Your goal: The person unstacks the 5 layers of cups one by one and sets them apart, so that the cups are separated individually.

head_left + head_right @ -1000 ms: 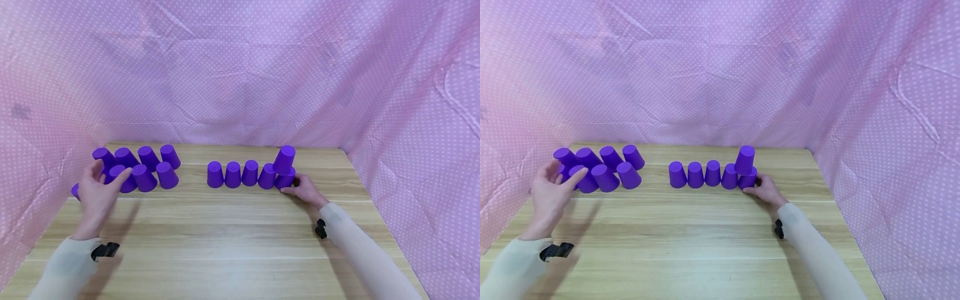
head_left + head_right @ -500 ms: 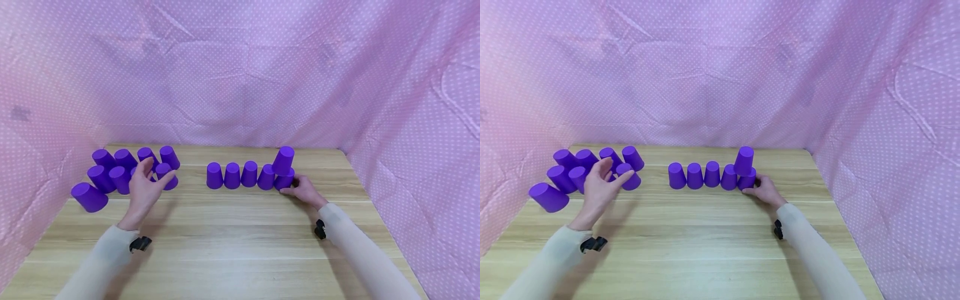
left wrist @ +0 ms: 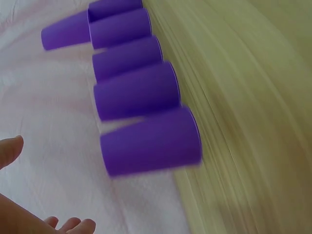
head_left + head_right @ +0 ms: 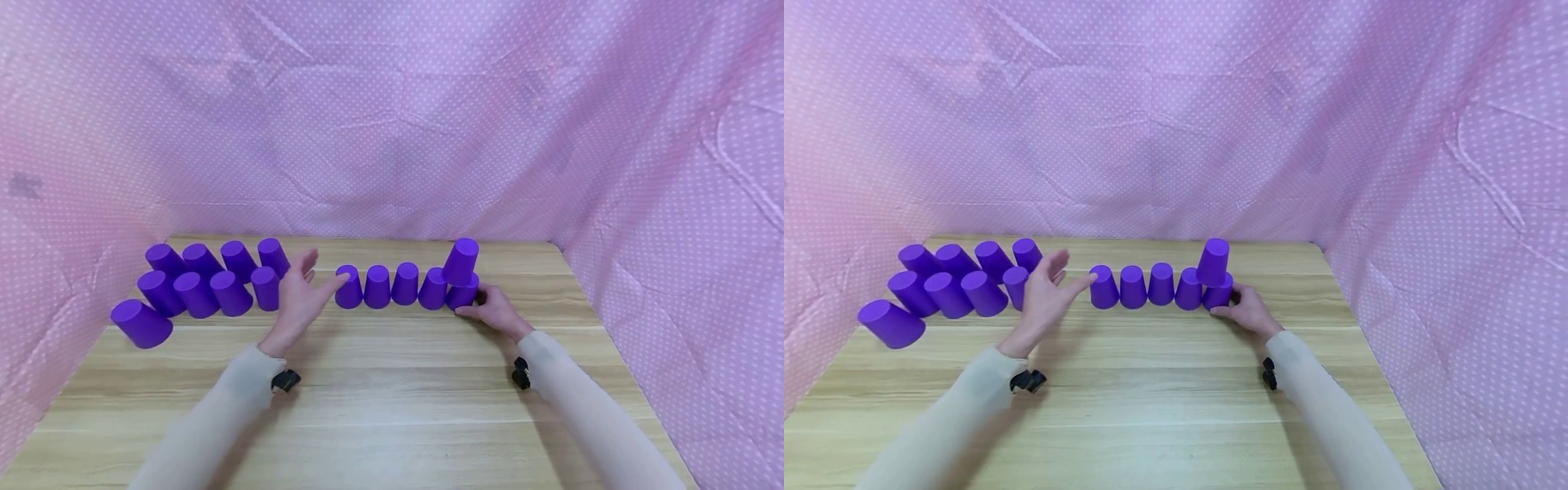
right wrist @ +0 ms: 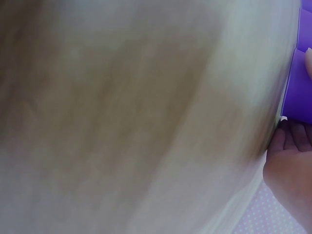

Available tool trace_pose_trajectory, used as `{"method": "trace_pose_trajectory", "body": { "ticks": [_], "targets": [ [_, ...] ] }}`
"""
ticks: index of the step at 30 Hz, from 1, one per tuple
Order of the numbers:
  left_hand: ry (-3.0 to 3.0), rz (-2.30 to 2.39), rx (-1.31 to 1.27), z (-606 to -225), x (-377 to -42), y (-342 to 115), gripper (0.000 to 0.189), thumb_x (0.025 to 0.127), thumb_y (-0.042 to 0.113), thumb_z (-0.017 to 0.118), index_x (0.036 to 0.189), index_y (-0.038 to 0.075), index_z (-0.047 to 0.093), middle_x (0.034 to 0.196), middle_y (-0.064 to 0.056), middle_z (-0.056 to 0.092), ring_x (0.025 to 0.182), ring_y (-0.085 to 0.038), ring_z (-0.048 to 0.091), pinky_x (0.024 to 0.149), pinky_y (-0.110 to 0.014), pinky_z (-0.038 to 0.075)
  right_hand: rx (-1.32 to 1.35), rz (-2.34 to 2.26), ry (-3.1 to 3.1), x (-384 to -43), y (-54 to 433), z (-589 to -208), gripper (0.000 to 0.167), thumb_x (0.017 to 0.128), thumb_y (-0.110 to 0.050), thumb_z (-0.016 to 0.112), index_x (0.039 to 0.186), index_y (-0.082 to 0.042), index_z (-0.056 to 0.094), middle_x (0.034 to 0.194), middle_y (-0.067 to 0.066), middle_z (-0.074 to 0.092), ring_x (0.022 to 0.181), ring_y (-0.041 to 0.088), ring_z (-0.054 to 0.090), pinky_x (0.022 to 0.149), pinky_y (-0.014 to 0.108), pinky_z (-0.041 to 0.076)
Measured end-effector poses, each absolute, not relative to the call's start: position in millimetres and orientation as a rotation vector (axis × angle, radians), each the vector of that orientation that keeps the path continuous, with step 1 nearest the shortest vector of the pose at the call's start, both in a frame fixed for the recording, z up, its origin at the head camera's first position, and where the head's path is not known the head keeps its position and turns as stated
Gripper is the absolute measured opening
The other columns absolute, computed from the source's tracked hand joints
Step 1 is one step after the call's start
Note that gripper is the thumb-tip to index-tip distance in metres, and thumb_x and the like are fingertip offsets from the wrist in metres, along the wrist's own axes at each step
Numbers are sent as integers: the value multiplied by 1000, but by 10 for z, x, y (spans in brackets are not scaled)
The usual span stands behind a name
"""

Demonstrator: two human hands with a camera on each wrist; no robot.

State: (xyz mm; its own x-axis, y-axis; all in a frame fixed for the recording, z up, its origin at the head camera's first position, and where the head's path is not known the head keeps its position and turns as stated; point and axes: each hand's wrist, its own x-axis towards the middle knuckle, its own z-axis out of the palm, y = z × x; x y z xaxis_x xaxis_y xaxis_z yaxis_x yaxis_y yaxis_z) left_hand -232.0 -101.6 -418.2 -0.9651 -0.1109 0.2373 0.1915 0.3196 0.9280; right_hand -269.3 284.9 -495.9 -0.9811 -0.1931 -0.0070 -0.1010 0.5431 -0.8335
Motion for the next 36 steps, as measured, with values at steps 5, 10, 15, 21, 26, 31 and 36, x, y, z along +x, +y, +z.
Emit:
{"method": "trace_pose_trajectory", "body": {
  "ticks": [5,10,15,21,26,31,36],
  "targets": [
    [-2378,-1708,-143,-4181,-2394,-678,81,76,34,82,139,3,43,140,-15,46,127,-29,44,104,-34,37,-249,-1428,2654,-2693,2859,-4977,48,77,-18,82,116,0,61,109,14,65,100,27,61,94,43,45],
    [-2360,-1795,-212,-4219,-2436,-390,76,75,31,83,135,2,47,134,-13,51,123,-28,48,101,-35,40,-241,-1398,2661,-2684,2829,-4984,49,77,-22,82,116,-1,60,110,13,65,102,27,59,96,44,43],
    [-2315,-1911,-283,-4236,-2491,-104,67,75,27,84,129,1,53,126,-11,57,116,-29,54,98,-37,44,-233,-1398,2671,-2698,2800,-5005,49,76,-22,82,115,-2,61,109,13,65,102,27,59,96,44,43],
    [-2315,-2002,-345,-4216,-2567,255,65,74,25,84,128,3,54,125,-8,58,112,-27,56,95,-38,46,-237,-1423,2665,-2711,2777,-5001,49,75,-19,83,116,-2,62,108,12,65,100,27,60,95,43,44],
    [-2393,-1956,-363,-4188,-2644,464,69,73,31,85,130,6,54,124,-7,58,110,-22,56,94,-37,47,-247,-1439,2661,-2709,2767,-5008,48,75,-18,83,115,-2,63,105,10,67,97,25,62,92,41,46],
    [-2474,-1820,-401,-4145,-2742,634,72,72,36,84,132,9,53,125,-6,58,111,-22,56,92,-32,48,-253,-1460,2652,-2707,2781,-4992,47,76,-14,82,116,0,62,107,13,66,98,26,61,92,42,46],
    [-2513,-1711,-480,-4118,-2830,842,76,72,36,85,135,9,52,128,-7,57,114,-24,55,91,-32,48,-271,-1456,2679,-2711,2833,-4967,47,76,-13,82,116,2,61,107,15,66,97,28,61,92,44,46]
  ]
}}
